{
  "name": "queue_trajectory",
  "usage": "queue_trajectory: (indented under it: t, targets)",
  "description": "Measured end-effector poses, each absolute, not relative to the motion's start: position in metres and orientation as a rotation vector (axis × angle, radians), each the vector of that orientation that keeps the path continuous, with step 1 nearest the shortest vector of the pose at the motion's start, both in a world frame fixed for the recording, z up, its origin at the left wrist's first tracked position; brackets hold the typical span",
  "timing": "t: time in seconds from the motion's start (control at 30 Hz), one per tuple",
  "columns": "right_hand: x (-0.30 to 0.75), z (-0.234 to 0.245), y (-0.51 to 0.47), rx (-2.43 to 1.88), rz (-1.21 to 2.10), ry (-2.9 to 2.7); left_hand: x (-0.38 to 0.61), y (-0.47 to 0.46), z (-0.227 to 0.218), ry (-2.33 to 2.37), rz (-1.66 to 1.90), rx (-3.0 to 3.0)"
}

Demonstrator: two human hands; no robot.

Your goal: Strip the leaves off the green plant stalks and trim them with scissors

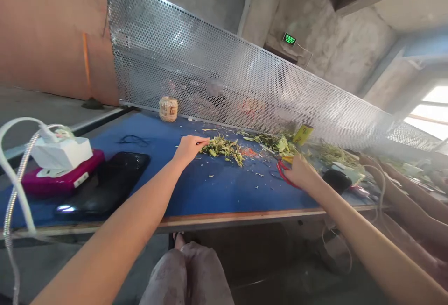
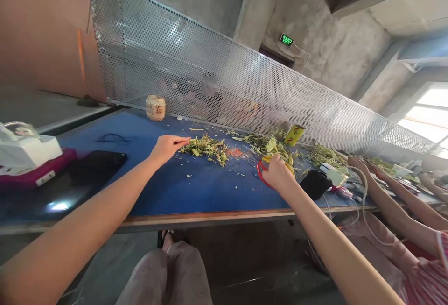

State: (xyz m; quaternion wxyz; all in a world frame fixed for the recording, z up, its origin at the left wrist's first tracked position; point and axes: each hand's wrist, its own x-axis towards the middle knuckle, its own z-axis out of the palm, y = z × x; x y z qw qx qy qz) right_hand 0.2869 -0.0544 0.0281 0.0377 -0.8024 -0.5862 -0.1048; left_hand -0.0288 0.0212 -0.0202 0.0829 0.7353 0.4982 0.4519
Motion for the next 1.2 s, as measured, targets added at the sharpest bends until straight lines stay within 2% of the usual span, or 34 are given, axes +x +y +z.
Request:
queue_trajectory:
  t: [0.07,0.1,0.13,0.2,0.27,0.37,0.5,0.8,1.2]
  targets:
    - [0.278,0.036,-0.058,-2.296,-0.165,-1.750,-0.029,0.023,-0.021,1.490,1.370,2.174]
    - [0.270,0.038,-0.061,-2.205,0.014,-1.718,-0.030,0.025,-0.022,1.489,1.379,2.167]
    - [0.262,0.040,-0.063,-2.112,0.291,-1.687,-0.030,0.025,-0.023,1.488,1.389,2.161]
    - [0.243,0.041,-0.067,-1.818,1.102,-1.602,-0.031,0.026,-0.024,1.489,1.407,2.153]
    - [0.224,0.040,-0.069,-1.564,1.737,-1.455,-0.031,0.025,-0.023,1.497,1.424,2.147]
    - [0.201,0.035,-0.066,-1.274,2.145,-1.428,-0.032,0.022,-0.021,1.503,1.462,2.148]
    - [0.180,0.026,-0.058,-1.192,2.252,-1.523,-0.033,0.017,-0.018,1.484,1.506,2.176]
    - [0.166,0.019,-0.046,-1.328,2.117,-1.487,-0.029,0.014,-0.019,1.312,1.479,2.293]
    - [0.173,0.020,-0.048,-1.392,2.113,-1.468,-0.024,0.010,-0.018,1.541,1.385,2.378]
